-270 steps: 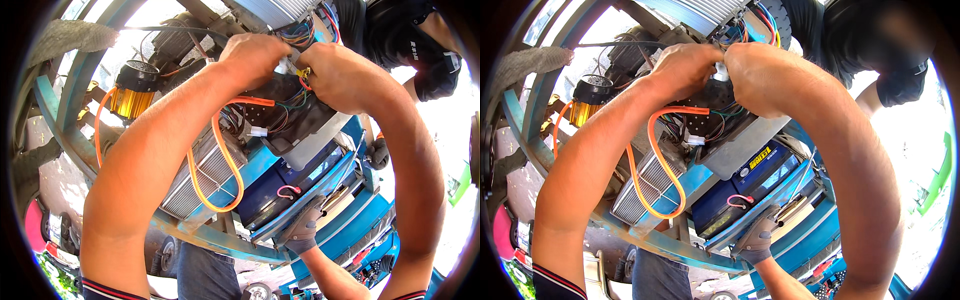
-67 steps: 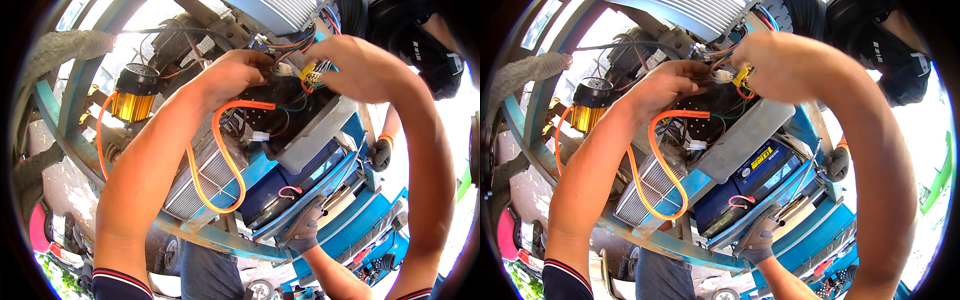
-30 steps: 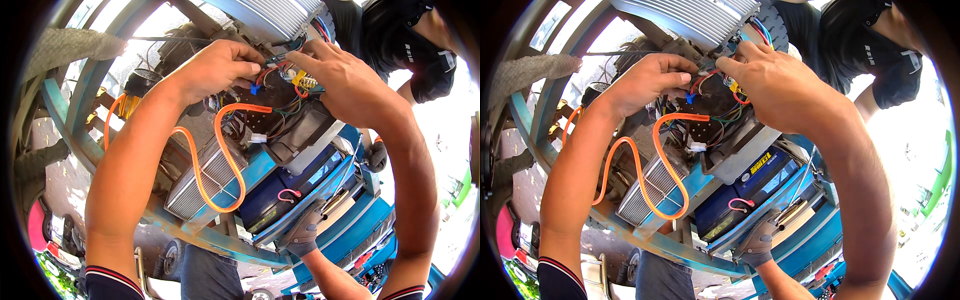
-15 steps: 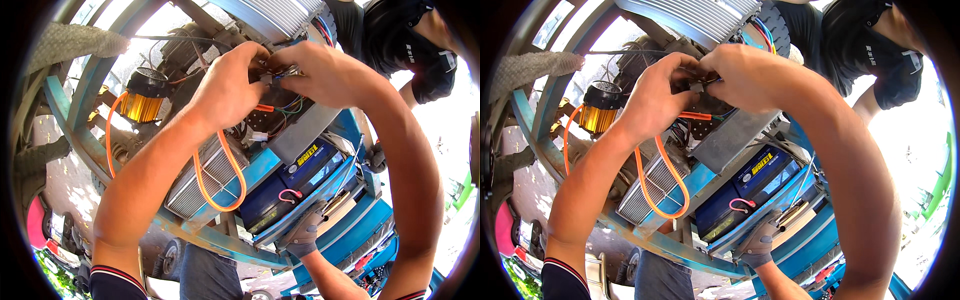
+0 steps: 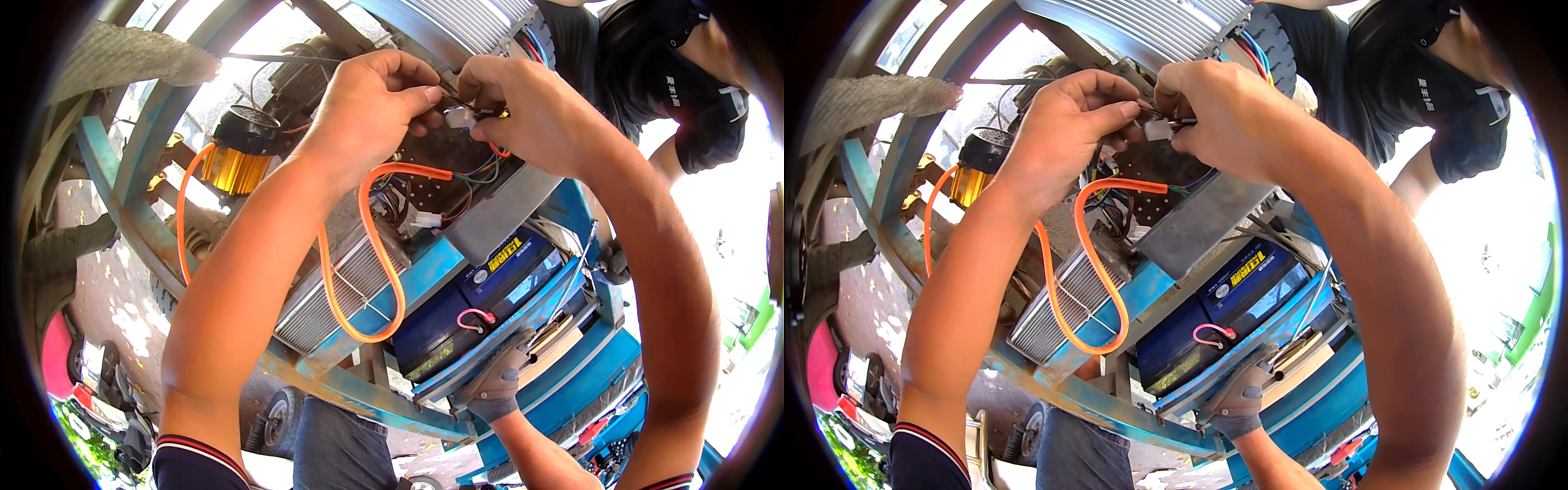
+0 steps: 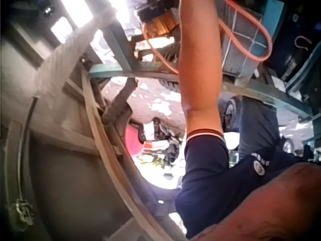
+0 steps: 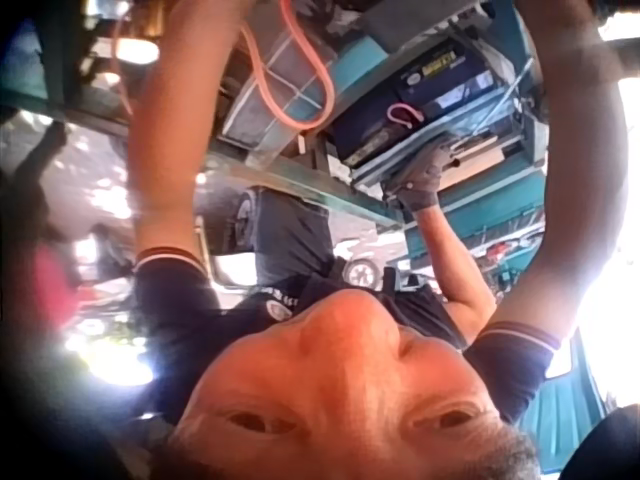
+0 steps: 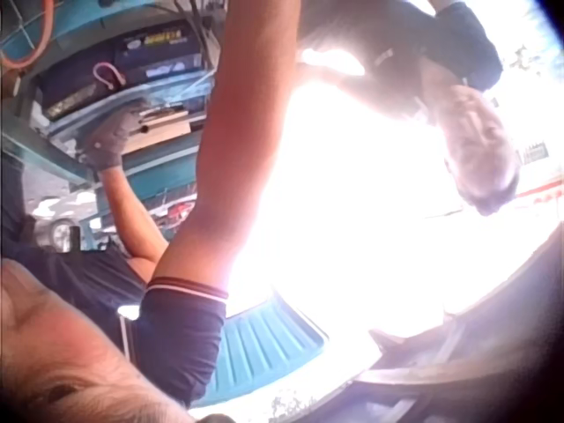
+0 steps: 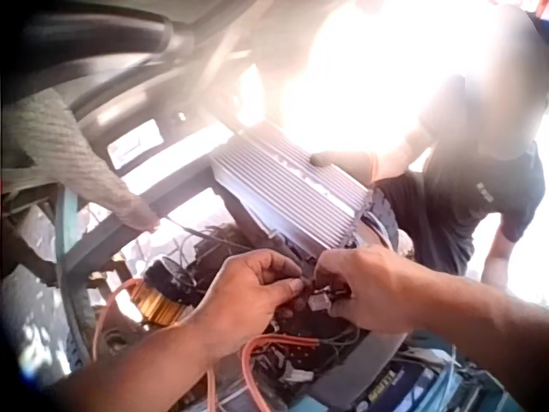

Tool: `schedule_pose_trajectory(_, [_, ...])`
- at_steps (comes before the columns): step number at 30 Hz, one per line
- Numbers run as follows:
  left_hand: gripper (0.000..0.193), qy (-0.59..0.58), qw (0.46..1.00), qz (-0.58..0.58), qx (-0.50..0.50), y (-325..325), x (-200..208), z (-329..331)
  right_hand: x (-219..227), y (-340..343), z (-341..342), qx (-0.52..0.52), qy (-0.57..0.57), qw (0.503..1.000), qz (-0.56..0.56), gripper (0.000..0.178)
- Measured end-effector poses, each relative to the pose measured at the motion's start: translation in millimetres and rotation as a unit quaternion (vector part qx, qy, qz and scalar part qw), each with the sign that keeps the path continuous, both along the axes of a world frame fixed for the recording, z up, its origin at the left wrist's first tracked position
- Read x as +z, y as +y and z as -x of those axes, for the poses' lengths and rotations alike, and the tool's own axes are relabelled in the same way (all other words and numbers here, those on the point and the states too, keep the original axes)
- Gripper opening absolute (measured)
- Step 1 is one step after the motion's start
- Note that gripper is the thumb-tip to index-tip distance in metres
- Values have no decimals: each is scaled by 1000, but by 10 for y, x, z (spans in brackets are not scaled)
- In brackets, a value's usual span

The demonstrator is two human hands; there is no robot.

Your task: The person uses a screwdriver to tighten connections on a terminal block within the electrical compartment of a blue three-wheeled vehicle. They then disconnect and reconnect several multi-pin wire connectors and check the handlebar controls.

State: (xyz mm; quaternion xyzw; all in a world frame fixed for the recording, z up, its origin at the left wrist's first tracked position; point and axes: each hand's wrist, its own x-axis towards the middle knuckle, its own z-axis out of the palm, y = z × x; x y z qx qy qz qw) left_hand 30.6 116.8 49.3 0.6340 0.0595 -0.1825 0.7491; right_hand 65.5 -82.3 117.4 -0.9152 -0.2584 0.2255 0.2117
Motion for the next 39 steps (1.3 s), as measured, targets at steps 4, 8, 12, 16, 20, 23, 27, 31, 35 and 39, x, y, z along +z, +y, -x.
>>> schedule_pose_trajectory(4, [12, -35, 999, -32, 22, -22, 64, 4, -33, -31, 6, 11, -47, 998, -36, 31])
schedule_pose_trajectory(8, [13, -181, 980, -57, 64, -75, 24, 87, 19, 20, -26, 33, -28, 999, 20, 27])
schedule_pose_trajectory(12, [16, -202, 974, -96, 28, -172, 271, 255, 59, 40, -4, -7, -13, 999, 39, 25])
schedule_pose_trajectory(16, [12, -55, 997, 38, -43, -38, 189, 326, 1, 13, 31, 18, -41, 998, 52, 24])
schedule_pose_trajectory(20, [14, 33, 997, 9, -76, 58, 103, 339, 60, 12, 21, 33, -4, 997, 65, 24])
schedule_pose_trajectory(23, [17, -97, 909, -293, -281, 46, 2, 556, 136, 36, 27, 24, 35, 997, 69, 19])
schedule_pose_trajectory(27, [21, -237, 802, -462, -297, -161, -97, 934, 114, -27, 33, 10, 58, 996, 61, 20])
schedule_pose_trajectory(31, [17, -247, 784, -478, -309, -231, -247, 952, 52, -136, 44, 41, 72, 996, 11, 31])
schedule_pose_trajectory(35, [22, -225, 856, -381, -268, -94, -232, 861, 63, -212, 100, 49, 65, 996, -28, 32])
schedule_pose_trajectory(39, [22, -32, 969, -160, -185, -78, -29, 589, 38, -250, 60, 14, 98, 995, -23, 25])
